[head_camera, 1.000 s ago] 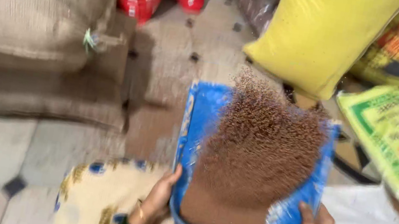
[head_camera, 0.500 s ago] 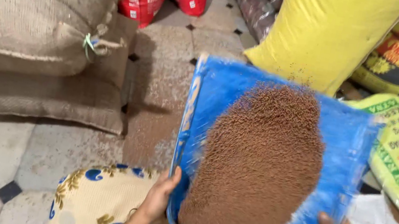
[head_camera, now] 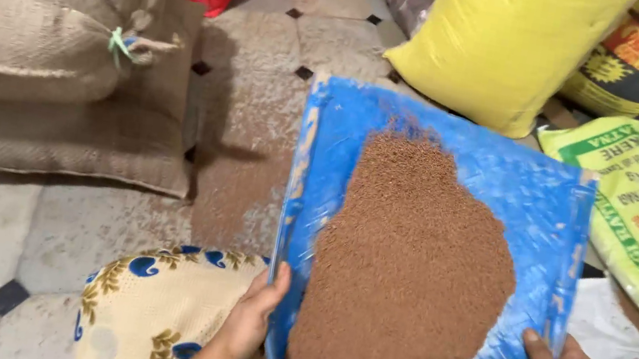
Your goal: Cleaning ragi grains using a winnowing basket by tossing and hand-sorting.
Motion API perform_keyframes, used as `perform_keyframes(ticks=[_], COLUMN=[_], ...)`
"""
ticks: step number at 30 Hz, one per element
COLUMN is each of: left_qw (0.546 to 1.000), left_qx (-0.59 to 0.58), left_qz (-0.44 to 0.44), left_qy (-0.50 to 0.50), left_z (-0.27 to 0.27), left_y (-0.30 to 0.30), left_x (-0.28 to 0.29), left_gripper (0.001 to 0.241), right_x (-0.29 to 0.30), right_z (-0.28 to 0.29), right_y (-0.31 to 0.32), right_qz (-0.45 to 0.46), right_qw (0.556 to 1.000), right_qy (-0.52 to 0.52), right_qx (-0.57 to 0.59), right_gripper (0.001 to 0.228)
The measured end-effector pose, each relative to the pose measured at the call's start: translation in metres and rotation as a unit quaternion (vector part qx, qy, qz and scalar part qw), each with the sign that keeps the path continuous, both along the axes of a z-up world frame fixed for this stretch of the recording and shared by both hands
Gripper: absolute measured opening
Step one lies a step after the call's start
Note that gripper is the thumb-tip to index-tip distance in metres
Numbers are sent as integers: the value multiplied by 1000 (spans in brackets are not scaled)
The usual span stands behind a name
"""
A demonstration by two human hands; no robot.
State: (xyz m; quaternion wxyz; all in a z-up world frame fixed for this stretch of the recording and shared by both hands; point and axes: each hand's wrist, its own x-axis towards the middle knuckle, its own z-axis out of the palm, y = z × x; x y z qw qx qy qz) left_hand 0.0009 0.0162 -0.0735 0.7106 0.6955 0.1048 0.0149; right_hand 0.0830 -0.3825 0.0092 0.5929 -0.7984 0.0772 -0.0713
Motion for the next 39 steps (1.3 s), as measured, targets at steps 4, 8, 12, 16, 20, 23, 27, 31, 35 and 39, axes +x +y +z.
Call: perform_keyframes(ticks=[4, 8, 12, 16, 20, 23, 27, 31, 35, 39], left_qw=[943, 906, 934, 966, 882, 877, 893, 962, 896, 895], left_qx=[-329, -409, -331, -254, -464, -454, -432, -272, -438, -433], left_qz=[39, 9, -14, -41, -16, 8, -30, -21, -10, -24], left_qy=[14, 106, 135, -23, 76, 156, 118, -11, 72, 107], left_z=[-10, 5, 55, 57, 10, 16, 48, 48, 12, 32], left_y=[-7, -7, 3, 5, -5, -3, 4, -1, 0, 1], left_x=[-7, -19, -16, -8, -21, -24, -28, -22, -19, -38], left_gripper=[62, 62, 63, 72, 75, 76, 77, 73, 73, 75], right_x=[4, 8, -10, 9, 24, 20, -3, 15, 20, 2], right_z=[-78, -122, -32, -13, -131, -139, -34, -37, -99, -80], right_y=[-4, -20, 2, 7, -16, -25, 4, -3, 1, -11], right_qz=[45, 70, 74, 27, 84, 99, 96, 65, 81, 77], right_qw=[998, 991, 995, 996, 986, 986, 994, 994, 985, 984], right_qy=[35, 96, 41, 77, 107, 131, 42, 92, 129, 151], right_qx=[-28, -68, -45, 17, -99, -36, -32, 2, -76, -55], right_gripper=[20, 23, 26, 21, 26, 25, 25, 25, 24, 25])
